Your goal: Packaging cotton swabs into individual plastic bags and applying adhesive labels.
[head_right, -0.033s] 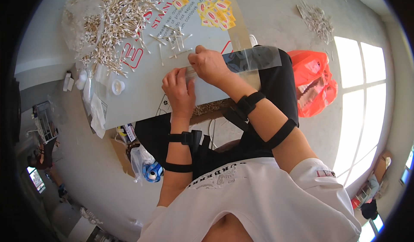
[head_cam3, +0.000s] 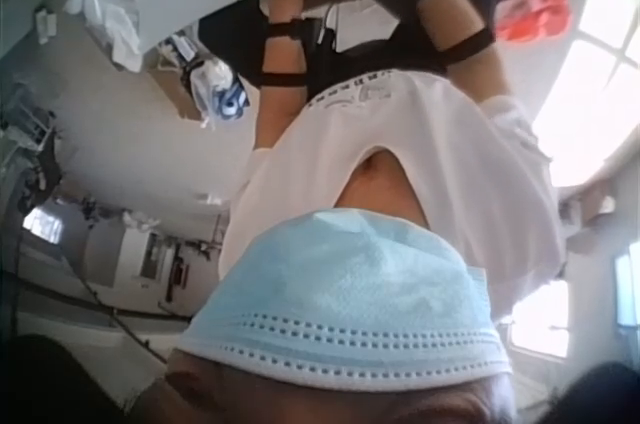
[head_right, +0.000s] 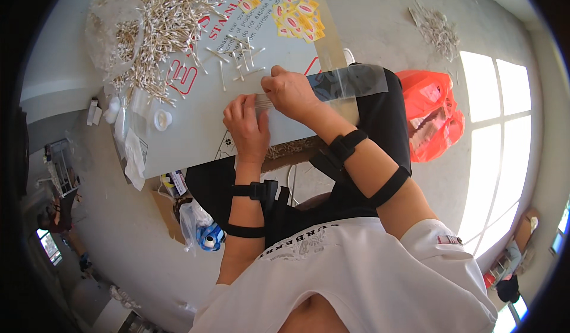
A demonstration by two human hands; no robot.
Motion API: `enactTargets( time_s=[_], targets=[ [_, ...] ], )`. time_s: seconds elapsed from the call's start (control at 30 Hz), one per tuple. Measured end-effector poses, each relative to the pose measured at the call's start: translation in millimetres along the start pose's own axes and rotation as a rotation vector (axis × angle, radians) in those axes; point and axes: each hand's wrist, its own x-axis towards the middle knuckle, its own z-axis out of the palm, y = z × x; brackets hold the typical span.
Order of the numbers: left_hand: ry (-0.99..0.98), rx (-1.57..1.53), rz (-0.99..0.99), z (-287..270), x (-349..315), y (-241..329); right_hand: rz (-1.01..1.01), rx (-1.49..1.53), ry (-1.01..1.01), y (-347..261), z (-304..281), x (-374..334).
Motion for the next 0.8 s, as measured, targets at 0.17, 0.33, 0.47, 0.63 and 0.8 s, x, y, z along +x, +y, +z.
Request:
enactTargets(
  time_s=[0.17, 0.33, 0.47, 0.63, 0.8],
  targets=[
    [0.024, -0.051, -0.015, -1, 2, -1, 0.017, 0.176, 0.159, 0, -10, 17],
    [0.03, -0.068, -0.024, -3, 8, -2, -0.254, -0.086, 0.232, 11, -24, 69],
    [0.014, -0.063, -0.023, 0, 8, -5, -0.456, -0.214, 0.059, 17, -28, 98],
    [0.003, -0.045, -0.028, 0, 6, -6, -0.537, -0.231, -0.035, 10, -23, 110],
    [0.002, -0.045, -0.035, 0, 7, -5, -0.549, -0.233, -0.054, 12, -18, 109]
  ],
)
